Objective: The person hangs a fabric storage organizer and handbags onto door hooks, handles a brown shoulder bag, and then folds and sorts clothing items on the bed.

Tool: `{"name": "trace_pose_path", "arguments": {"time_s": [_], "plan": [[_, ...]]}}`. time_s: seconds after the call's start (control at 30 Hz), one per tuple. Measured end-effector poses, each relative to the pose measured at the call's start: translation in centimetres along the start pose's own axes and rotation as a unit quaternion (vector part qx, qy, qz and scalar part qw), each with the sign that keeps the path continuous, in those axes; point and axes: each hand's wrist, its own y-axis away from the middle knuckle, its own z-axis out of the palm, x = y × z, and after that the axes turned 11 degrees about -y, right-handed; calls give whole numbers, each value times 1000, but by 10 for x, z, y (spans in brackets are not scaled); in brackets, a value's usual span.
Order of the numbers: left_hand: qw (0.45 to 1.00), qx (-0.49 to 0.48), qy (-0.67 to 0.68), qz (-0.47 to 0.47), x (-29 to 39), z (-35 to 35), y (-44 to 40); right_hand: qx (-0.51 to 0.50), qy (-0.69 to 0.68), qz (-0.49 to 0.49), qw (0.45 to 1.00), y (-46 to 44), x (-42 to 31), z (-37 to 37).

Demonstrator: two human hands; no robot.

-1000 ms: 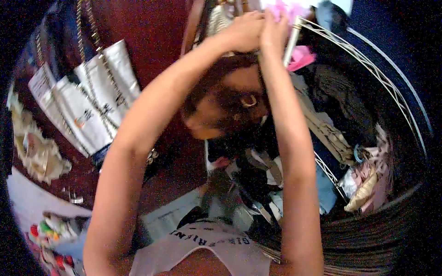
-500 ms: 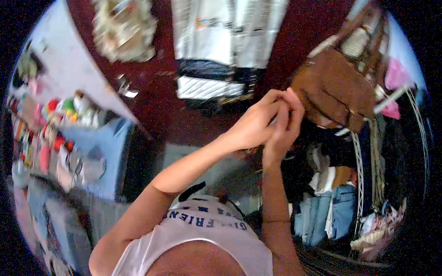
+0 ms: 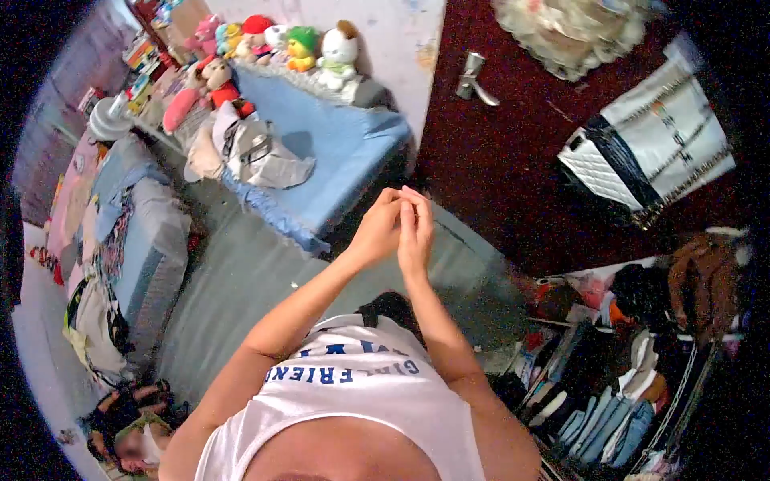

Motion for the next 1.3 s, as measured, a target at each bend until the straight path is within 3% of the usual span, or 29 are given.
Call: {"name": "trace_pose_path", "arguments": {"time_s": [0.07, 0.17, 0.2, 0.3, 0.53, 0.63, 0.67, 0.73, 0.83, 0.9, 1.0, 1.1, 1.2, 1.3], "plan": [[998, -32, -9, -59, -27, -23, 7, -23, -4, 20, 1000, 2, 19, 32], [988, 2, 31, -149, -57, -50, 9, -62, 16, 39, 997, -3, 42, 76], [994, 16, 9, -106, -85, -50, 14, -82, 33, 44, 995, -5, 52, 88], [986, -15, 31, -160, -140, -65, 21, -107, 38, 57, 992, -10, 88, 130], [984, 0, 47, -172, -312, -99, 22, -184, 15, 135, 974, -45, 198, 260], [987, -82, -20, -138, -387, -122, 18, -200, 96, 178, 959, -62, 217, 319], [983, -74, 9, -169, -408, -126, 11, -178, -12, 260, 949, -70, 247, 335], [976, -74, 18, -206, -443, -136, -2, -180, -2, 278, 943, -82, 305, 360], [952, -67, 58, -293, -485, -128, 3, -169, -14, 339, 925, -93, 330, 389], [944, -74, 3, -320, -496, -134, -1, -219, 132, 257, 932, -104, 377, 401], [930, -88, -36, -354, -535, -125, -4, -180, 230, 210, 933, -103, 434, 406], [951, -72, -105, -280, -589, -106, -6, -137, 274, 205, 930, -105, 463, 406], [943, -174, -129, -253, -628, -98, -10, -86, 294, 235, 922, -104, 459, 407], [917, -293, -180, -203, -659, -115, -26, -35, 362, 306, 880, -112, 439, 436]]}}
